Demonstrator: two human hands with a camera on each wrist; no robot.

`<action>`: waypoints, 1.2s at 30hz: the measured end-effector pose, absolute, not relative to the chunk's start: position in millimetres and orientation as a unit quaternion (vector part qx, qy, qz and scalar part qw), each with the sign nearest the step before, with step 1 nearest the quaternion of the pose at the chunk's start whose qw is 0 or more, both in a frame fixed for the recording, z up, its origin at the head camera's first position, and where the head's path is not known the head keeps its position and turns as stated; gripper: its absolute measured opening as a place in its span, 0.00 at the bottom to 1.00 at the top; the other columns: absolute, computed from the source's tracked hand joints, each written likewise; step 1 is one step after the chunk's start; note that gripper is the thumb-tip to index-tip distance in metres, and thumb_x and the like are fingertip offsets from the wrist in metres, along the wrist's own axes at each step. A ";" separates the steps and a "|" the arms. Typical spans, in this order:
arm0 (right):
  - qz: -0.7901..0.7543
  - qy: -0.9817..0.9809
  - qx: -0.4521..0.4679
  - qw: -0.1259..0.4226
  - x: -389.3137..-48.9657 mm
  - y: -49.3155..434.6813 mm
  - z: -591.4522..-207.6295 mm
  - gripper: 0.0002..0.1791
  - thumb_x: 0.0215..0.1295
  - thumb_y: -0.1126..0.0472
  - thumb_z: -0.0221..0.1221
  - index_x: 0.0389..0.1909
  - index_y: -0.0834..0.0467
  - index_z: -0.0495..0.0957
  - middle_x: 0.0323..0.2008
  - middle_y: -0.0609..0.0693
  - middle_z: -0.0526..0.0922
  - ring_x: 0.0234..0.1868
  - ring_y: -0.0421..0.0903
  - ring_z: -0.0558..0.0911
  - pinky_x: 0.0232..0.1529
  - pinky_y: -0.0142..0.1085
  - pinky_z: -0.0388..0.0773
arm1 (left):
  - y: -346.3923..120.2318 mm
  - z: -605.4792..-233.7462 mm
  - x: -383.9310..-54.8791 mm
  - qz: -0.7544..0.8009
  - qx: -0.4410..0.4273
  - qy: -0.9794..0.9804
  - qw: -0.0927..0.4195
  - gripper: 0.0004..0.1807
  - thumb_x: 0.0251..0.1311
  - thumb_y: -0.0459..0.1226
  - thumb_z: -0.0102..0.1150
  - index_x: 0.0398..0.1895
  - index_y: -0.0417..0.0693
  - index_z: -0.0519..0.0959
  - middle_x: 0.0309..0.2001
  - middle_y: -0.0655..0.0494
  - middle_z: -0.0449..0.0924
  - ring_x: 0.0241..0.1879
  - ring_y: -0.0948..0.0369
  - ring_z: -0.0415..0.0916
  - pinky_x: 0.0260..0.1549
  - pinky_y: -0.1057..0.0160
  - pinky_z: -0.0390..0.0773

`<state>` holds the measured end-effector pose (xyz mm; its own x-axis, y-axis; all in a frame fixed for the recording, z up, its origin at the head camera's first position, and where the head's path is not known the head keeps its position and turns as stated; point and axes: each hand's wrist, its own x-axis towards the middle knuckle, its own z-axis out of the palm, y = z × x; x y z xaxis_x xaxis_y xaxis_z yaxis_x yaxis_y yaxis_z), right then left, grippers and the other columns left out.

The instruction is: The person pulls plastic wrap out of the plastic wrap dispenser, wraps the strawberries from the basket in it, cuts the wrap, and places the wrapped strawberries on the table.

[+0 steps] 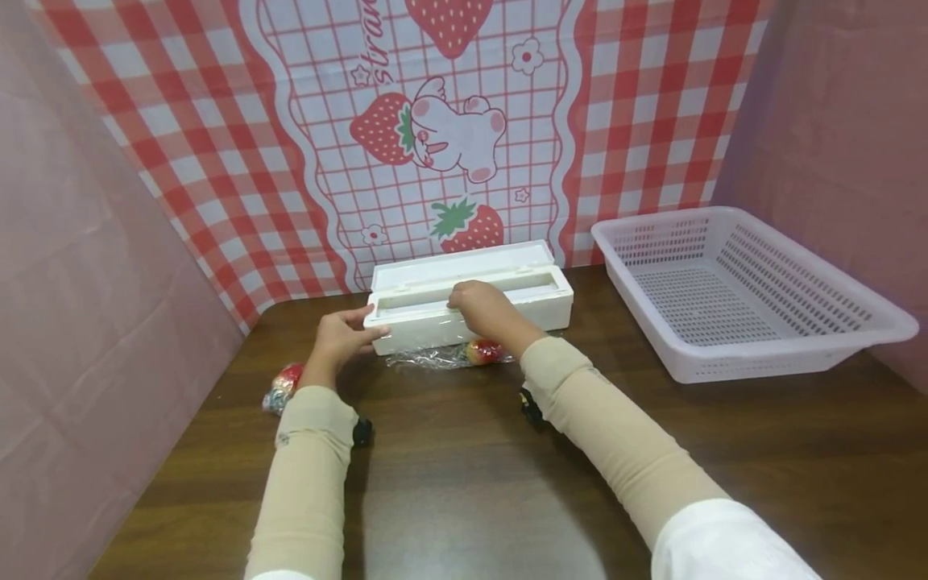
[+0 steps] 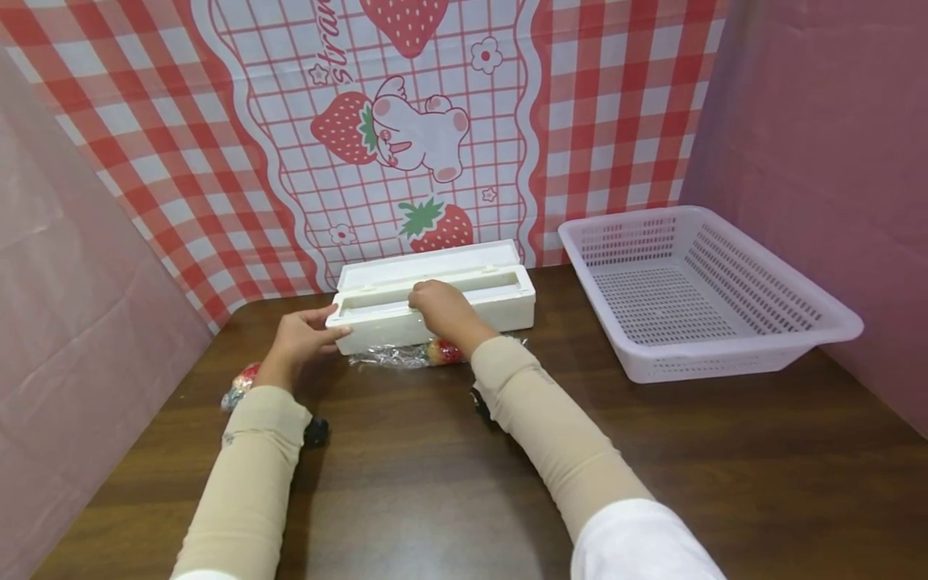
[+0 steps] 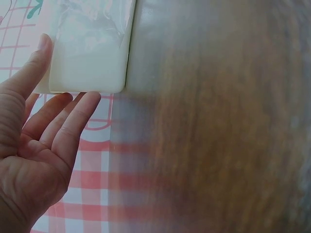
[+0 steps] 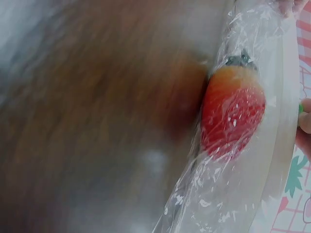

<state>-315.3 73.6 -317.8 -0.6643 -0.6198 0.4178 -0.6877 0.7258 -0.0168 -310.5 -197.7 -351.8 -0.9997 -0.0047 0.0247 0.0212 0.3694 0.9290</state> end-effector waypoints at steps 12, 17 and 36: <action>0.096 -0.904 0.361 0.207 -315.3 80.7 -317.8 0.15 0.52 0.78 0.58 0.37 0.61 0.86 0.35 0.53 0.85 0.40 0.52 0.83 0.48 0.40 0.79 | -197.0 -349.5 -310.2 -0.562 -0.006 -0.827 0.006 0.36 0.51 0.38 0.74 0.65 0.41 0.72 0.59 0.37 0.74 0.36 0.60 0.81 0.40 0.53 0.83; 0.100 -0.905 0.361 0.202 -313.7 82.1 -317.4 0.16 0.54 0.78 0.56 0.38 0.61 0.86 0.36 0.54 0.85 0.41 0.52 0.83 0.49 0.40 0.79 | -197.6 -350.2 -310.9 -0.563 -0.003 -0.827 0.005 0.36 0.50 0.38 0.74 0.65 0.42 0.72 0.60 0.38 0.74 0.35 0.61 0.81 0.40 0.54 0.83; 0.109 -0.911 0.351 0.187 -311.8 85.7 -315.9 0.14 0.59 0.76 0.56 0.40 0.62 0.85 0.38 0.55 0.85 0.43 0.52 0.83 0.51 0.41 0.78 | -197.5 -348.8 -308.9 -0.561 -0.005 -0.828 0.006 0.35 0.51 0.38 0.74 0.65 0.43 0.73 0.57 0.38 0.76 0.36 0.60 0.81 0.39 0.54 0.83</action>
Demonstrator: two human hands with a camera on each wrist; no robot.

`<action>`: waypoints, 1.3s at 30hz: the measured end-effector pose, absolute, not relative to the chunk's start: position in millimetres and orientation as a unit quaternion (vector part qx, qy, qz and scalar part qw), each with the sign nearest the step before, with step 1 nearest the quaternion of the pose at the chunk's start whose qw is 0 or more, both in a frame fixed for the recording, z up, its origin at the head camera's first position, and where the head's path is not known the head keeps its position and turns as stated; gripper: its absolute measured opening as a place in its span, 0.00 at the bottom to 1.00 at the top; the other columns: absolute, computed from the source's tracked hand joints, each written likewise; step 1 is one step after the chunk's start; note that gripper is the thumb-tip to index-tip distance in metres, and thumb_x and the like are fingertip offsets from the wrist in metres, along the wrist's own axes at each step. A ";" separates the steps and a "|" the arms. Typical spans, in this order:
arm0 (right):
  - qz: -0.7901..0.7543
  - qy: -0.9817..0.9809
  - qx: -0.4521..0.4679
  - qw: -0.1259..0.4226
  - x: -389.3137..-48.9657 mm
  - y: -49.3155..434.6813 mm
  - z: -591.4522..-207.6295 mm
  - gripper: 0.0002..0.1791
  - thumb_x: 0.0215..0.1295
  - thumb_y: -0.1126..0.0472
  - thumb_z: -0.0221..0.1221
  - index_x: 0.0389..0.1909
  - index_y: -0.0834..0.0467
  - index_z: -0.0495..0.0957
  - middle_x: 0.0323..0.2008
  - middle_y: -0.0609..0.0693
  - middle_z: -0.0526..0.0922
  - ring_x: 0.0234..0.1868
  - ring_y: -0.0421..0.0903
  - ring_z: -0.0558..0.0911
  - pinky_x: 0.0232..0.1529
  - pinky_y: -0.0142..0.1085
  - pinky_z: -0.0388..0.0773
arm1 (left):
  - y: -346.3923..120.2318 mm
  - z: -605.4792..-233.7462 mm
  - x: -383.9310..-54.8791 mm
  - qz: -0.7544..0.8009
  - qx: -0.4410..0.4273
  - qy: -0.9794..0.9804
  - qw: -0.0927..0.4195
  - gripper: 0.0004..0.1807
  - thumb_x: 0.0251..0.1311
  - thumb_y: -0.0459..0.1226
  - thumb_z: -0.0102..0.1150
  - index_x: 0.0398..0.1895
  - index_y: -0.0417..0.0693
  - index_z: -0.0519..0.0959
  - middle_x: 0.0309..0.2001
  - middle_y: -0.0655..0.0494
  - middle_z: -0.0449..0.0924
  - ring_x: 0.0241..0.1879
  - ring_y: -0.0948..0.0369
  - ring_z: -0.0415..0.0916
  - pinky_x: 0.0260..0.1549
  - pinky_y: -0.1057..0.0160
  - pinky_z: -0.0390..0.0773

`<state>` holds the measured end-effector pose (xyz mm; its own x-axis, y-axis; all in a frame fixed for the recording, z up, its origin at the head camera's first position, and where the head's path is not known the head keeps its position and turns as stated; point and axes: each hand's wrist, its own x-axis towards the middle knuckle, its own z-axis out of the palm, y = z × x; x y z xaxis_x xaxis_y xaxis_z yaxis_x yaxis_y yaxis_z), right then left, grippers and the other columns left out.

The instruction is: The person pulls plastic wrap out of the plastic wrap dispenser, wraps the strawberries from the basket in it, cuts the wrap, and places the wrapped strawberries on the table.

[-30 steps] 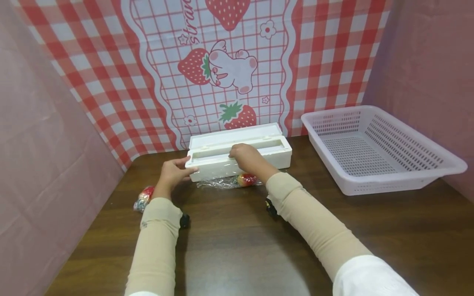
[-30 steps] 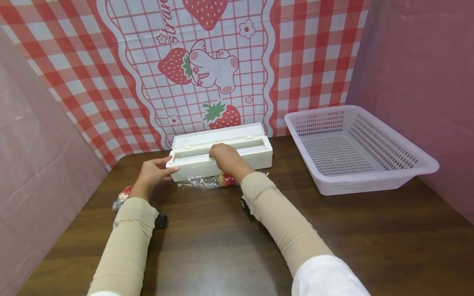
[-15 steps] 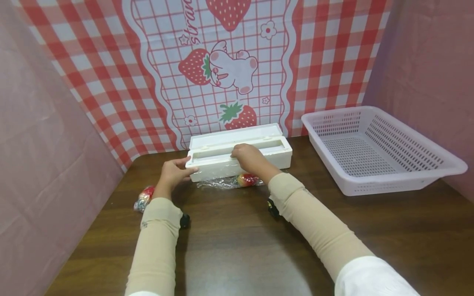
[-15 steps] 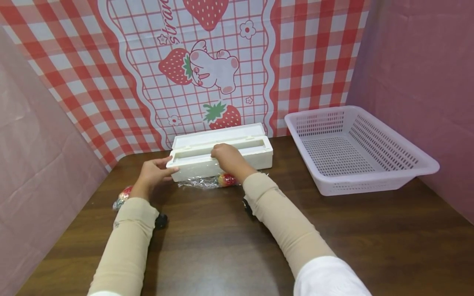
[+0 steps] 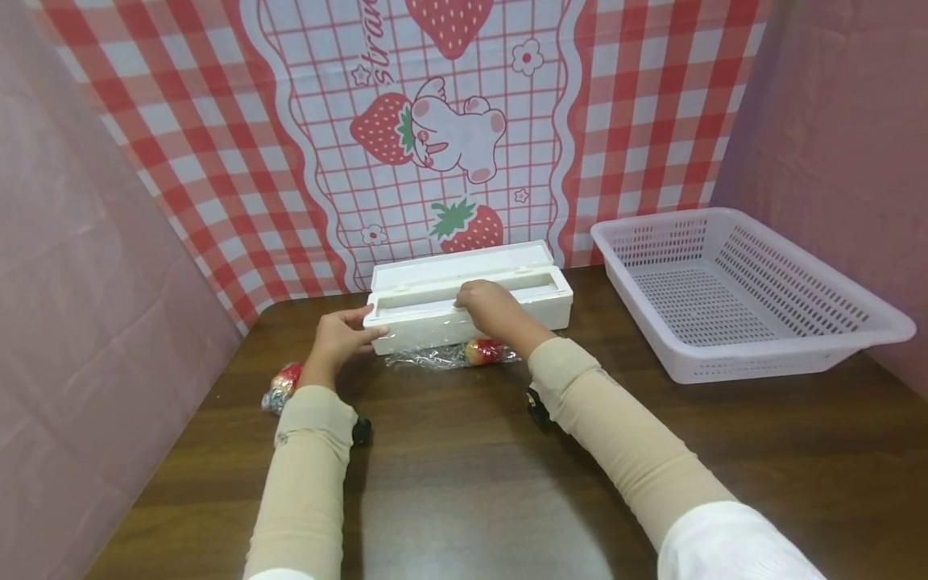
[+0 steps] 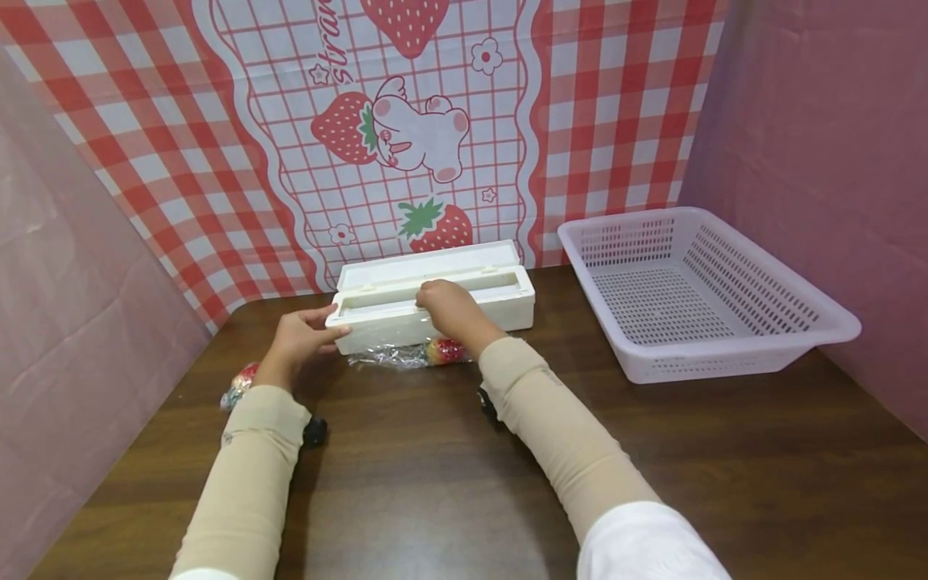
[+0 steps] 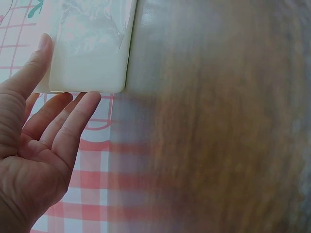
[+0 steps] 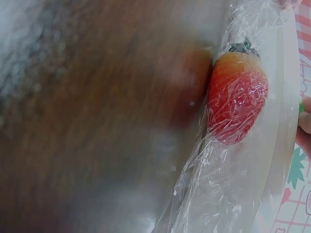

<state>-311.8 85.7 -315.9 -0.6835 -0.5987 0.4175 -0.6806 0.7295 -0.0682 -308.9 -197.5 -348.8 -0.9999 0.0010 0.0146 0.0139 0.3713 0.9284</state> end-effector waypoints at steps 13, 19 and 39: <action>0.116 -0.900 0.365 0.207 -314.4 89.7 -319.5 0.12 0.58 0.76 0.56 0.38 0.64 0.85 0.36 0.55 0.85 0.41 0.54 0.83 0.50 0.42 0.78 | -198.4 -349.6 -309.9 -0.564 -0.009 -0.826 0.005 0.35 0.52 0.38 0.73 0.65 0.42 0.72 0.58 0.37 0.75 0.36 0.61 0.81 0.40 0.55 0.83; 0.109 -0.907 0.354 0.201 -315.2 92.8 -319.7 0.13 0.58 0.76 0.57 0.39 0.63 0.85 0.37 0.55 0.85 0.42 0.53 0.83 0.50 0.41 0.78 | -198.6 -349.6 -310.0 -0.566 -0.010 -0.825 0.008 0.36 0.51 0.38 0.74 0.65 0.42 0.72 0.59 0.38 0.75 0.37 0.60 0.81 0.40 0.53 0.83; 0.113 -0.903 0.356 0.211 -314.6 101.7 -319.8 0.13 0.56 0.78 0.57 0.38 0.64 0.85 0.36 0.56 0.85 0.42 0.54 0.83 0.50 0.41 0.79 | -200.0 -349.5 -311.4 -0.575 -0.007 -0.818 -0.005 0.36 0.50 0.38 0.74 0.65 0.42 0.73 0.60 0.39 0.75 0.39 0.57 0.82 0.41 0.53 0.83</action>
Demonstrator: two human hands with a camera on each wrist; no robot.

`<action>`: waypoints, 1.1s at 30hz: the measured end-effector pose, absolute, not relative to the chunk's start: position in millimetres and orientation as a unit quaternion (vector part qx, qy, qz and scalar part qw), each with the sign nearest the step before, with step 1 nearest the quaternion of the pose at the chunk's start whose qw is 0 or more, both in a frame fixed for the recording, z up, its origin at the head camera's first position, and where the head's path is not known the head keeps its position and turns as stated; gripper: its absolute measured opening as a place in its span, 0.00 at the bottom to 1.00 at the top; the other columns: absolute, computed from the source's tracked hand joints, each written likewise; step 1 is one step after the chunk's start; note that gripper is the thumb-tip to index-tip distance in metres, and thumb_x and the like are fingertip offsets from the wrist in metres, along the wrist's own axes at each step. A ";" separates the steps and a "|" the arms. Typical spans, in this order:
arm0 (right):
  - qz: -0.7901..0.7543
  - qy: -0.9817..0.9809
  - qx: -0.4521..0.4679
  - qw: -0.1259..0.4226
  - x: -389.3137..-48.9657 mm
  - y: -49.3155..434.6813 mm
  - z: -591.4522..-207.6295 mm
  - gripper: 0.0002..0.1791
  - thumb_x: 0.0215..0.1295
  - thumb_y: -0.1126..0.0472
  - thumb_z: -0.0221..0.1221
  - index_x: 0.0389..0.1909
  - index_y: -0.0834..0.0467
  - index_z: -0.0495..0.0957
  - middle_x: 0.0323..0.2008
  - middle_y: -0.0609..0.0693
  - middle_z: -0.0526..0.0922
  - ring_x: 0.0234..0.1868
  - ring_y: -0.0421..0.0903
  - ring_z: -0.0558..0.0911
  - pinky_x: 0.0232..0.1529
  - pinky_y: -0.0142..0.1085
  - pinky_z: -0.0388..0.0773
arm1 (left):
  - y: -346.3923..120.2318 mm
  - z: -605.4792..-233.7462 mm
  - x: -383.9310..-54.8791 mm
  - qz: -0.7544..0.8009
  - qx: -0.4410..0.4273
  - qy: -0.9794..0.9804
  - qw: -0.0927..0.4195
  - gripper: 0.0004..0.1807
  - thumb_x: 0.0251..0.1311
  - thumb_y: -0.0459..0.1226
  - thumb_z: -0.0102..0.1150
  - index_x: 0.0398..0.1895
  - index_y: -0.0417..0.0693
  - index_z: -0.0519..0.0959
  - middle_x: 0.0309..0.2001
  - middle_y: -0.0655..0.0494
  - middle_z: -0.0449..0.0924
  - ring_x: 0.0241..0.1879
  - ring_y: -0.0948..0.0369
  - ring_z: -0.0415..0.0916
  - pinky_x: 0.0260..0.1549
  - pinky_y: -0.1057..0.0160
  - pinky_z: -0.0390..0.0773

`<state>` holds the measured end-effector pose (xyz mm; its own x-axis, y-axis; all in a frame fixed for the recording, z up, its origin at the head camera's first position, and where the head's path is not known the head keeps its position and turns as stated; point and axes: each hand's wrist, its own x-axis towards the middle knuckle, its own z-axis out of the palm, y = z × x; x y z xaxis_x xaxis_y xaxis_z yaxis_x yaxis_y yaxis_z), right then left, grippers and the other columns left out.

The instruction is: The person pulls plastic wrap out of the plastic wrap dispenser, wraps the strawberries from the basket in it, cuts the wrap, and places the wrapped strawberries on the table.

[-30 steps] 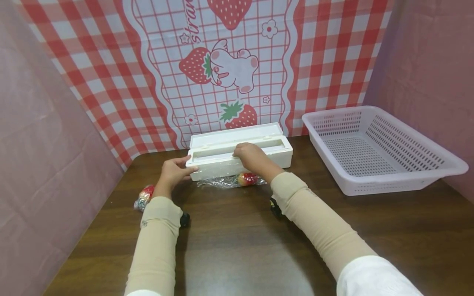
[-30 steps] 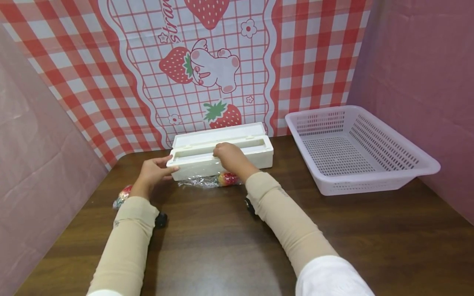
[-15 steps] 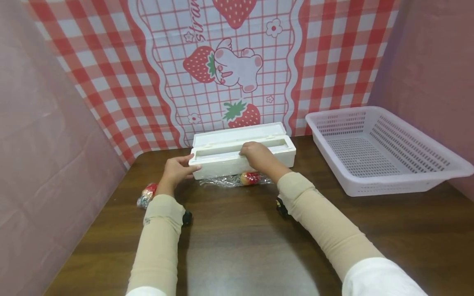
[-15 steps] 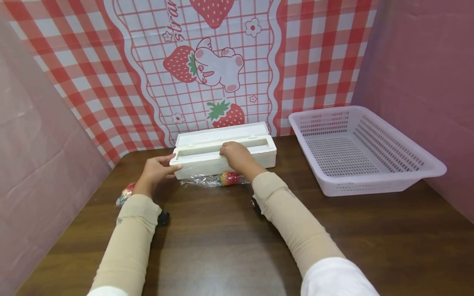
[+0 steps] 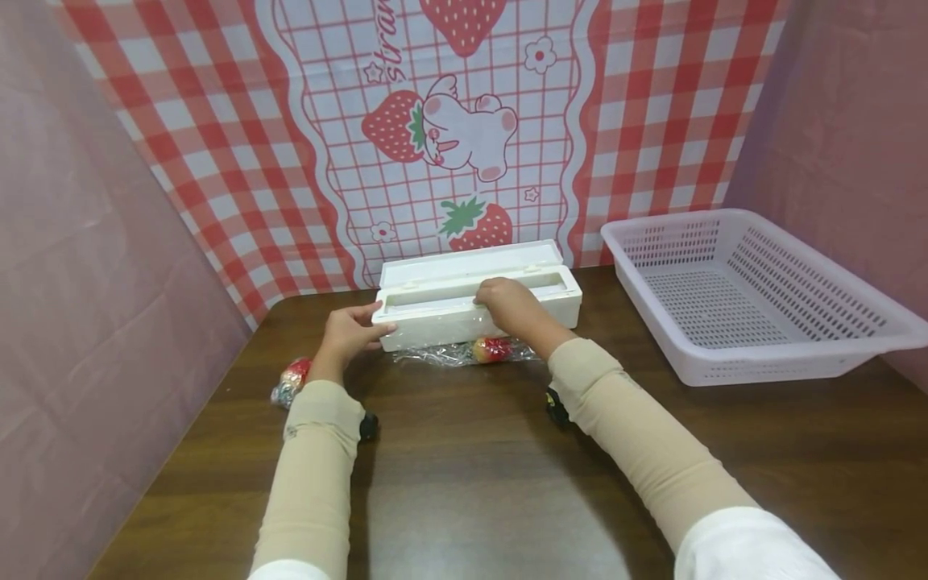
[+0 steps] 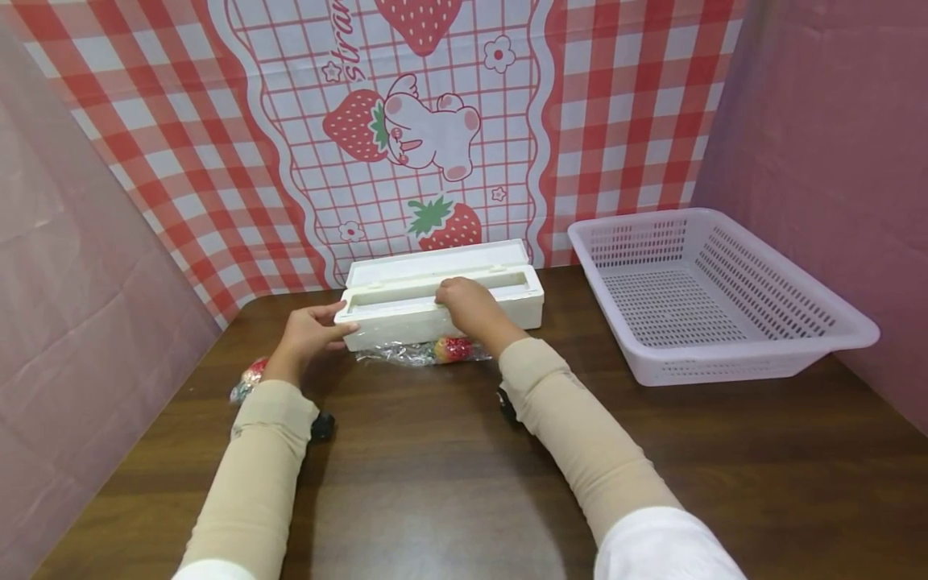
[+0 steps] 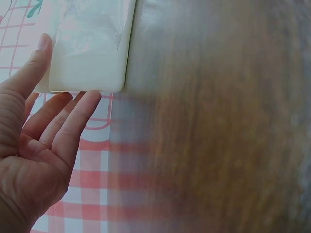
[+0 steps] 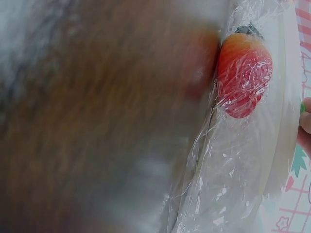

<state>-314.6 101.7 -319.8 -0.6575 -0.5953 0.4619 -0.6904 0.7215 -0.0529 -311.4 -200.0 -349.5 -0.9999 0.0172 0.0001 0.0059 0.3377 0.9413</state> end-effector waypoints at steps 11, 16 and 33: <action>0.120 -0.909 0.342 0.207 -313.9 110.3 -321.8 0.13 0.57 0.78 0.57 0.39 0.64 0.85 0.38 0.56 0.85 0.44 0.54 0.83 0.51 0.42 0.78 | -197.8 -347.8 -309.8 0.577 0.003 0.817 0.005 0.35 0.51 0.37 0.74 0.65 0.42 0.73 0.59 0.39 0.75 0.43 0.54 0.81 0.41 0.53 0.83; 0.115 -0.911 0.341 0.203 -312.9 114.4 -321.9 0.12 0.59 0.77 0.57 0.40 0.64 0.85 0.39 0.56 0.85 0.45 0.54 0.83 0.52 0.42 0.78 | -197.4 -347.2 -308.9 0.576 -0.001 0.817 0.007 0.35 0.51 0.38 0.74 0.65 0.43 0.73 0.59 0.39 0.75 0.44 0.53 0.81 0.41 0.53 0.83; 0.109 -0.896 0.361 0.233 -310.3 125.6 -320.8 0.12 0.56 0.78 0.56 0.37 0.65 0.84 0.36 0.56 0.84 0.42 0.54 0.83 0.49 0.42 0.79 | -198.4 -347.0 -309.2 0.572 -0.003 0.820 0.008 0.37 0.51 0.39 0.74 0.65 0.44 0.72 0.59 0.40 0.75 0.45 0.52 0.80 0.41 0.53 0.83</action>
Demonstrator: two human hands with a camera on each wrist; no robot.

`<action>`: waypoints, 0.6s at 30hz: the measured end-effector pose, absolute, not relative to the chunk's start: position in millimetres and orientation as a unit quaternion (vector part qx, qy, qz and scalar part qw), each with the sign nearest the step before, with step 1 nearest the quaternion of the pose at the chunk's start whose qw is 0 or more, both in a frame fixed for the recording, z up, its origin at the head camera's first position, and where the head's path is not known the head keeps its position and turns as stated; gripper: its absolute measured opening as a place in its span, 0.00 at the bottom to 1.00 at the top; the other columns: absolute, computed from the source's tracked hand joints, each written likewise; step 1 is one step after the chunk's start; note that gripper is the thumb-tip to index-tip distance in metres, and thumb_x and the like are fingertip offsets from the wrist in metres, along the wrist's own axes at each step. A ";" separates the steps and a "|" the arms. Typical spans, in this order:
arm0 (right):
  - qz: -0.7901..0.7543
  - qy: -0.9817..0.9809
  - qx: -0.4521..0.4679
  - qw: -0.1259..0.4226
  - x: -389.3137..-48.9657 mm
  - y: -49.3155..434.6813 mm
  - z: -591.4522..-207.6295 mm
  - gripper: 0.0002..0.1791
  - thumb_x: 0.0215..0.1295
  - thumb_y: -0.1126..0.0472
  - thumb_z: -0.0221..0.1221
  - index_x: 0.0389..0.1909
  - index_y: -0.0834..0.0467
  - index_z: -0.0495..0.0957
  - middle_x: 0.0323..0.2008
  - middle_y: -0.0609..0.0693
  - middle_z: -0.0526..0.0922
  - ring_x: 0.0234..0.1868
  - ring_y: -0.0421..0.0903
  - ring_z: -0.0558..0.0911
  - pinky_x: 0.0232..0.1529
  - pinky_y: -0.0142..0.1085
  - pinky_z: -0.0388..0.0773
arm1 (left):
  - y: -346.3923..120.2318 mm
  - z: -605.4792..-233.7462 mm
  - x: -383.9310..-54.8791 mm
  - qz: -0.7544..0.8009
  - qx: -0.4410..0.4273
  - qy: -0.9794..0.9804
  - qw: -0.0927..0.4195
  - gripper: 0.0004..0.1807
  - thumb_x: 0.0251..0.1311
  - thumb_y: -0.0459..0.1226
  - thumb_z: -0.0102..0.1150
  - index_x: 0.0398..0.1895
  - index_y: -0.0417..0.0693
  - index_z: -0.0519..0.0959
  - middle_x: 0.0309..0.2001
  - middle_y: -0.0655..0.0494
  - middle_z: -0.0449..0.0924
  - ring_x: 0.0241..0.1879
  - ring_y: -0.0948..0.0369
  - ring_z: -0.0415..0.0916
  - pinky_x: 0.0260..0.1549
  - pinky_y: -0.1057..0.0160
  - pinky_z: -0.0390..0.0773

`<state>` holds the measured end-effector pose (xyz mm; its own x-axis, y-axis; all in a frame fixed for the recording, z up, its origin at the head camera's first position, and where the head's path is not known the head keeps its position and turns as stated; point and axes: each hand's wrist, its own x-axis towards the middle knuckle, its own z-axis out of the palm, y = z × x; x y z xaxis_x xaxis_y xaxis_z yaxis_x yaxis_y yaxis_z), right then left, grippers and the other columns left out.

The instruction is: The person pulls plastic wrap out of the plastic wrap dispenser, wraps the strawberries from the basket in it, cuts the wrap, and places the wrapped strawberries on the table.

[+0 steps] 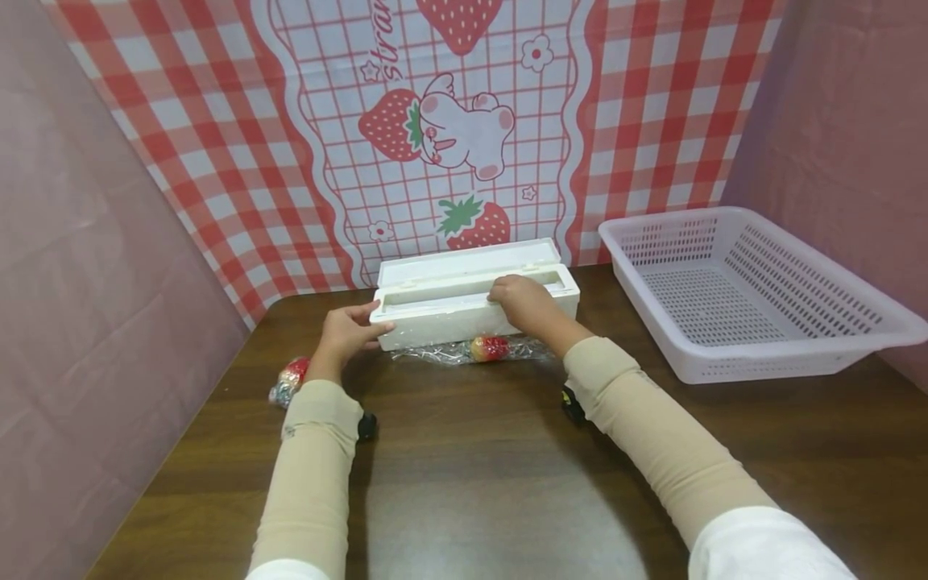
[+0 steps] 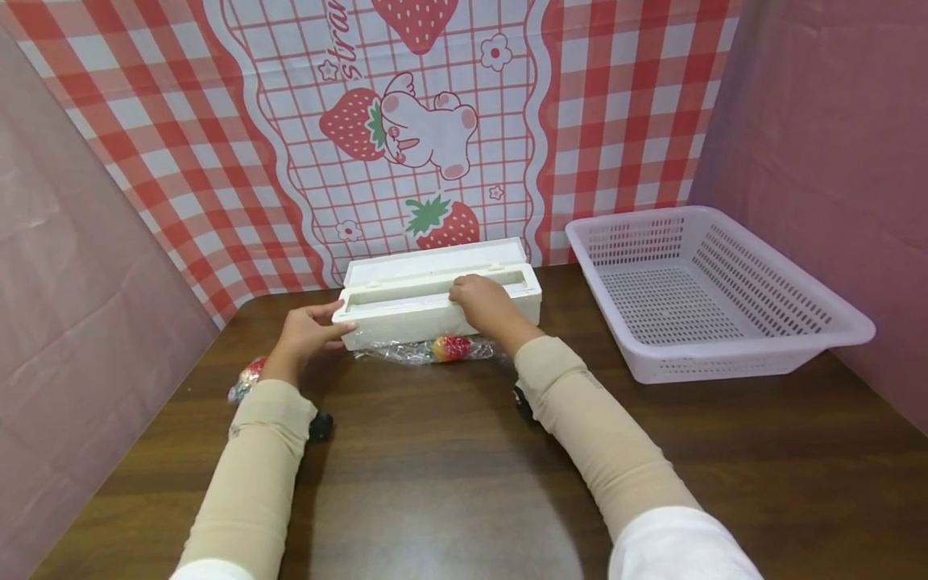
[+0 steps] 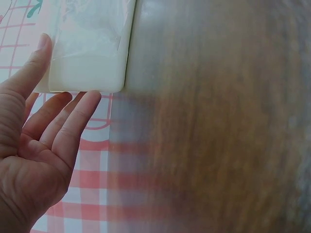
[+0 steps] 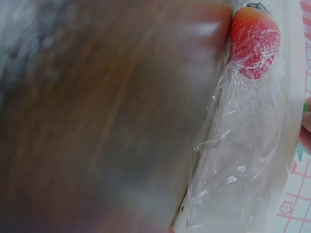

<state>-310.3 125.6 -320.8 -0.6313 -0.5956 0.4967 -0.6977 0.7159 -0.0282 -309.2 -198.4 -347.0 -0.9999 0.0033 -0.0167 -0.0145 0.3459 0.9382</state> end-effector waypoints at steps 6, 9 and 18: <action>0.105 -0.898 0.359 0.232 -311.1 130.0 -321.7 0.13 0.56 0.78 0.56 0.37 0.65 0.84 0.36 0.56 0.84 0.42 0.55 0.82 0.49 0.43 0.79 | -198.4 -348.4 -310.2 0.574 0.000 0.819 0.003 0.36 0.50 0.39 0.74 0.65 0.43 0.73 0.59 0.39 0.75 0.45 0.51 0.80 0.40 0.54 0.83; 0.104 -0.898 0.359 0.234 -310.5 132.7 -321.4 0.13 0.54 0.79 0.56 0.37 0.65 0.84 0.36 0.56 0.84 0.42 0.55 0.82 0.49 0.43 0.79 | -198.5 -349.0 -310.6 0.573 -0.002 0.820 0.001 0.37 0.50 0.39 0.75 0.65 0.44 0.73 0.58 0.39 0.75 0.44 0.52 0.81 0.38 0.55 0.83; 0.094 -0.902 0.348 0.239 -309.8 136.4 -320.7 0.12 0.56 0.77 0.56 0.36 0.64 0.85 0.35 0.56 0.84 0.41 0.54 0.83 0.48 0.43 0.79 | -197.8 -349.6 -310.4 0.578 0.000 0.816 -0.004 0.36 0.50 0.38 0.75 0.64 0.43 0.73 0.58 0.38 0.76 0.41 0.56 0.81 0.39 0.54 0.83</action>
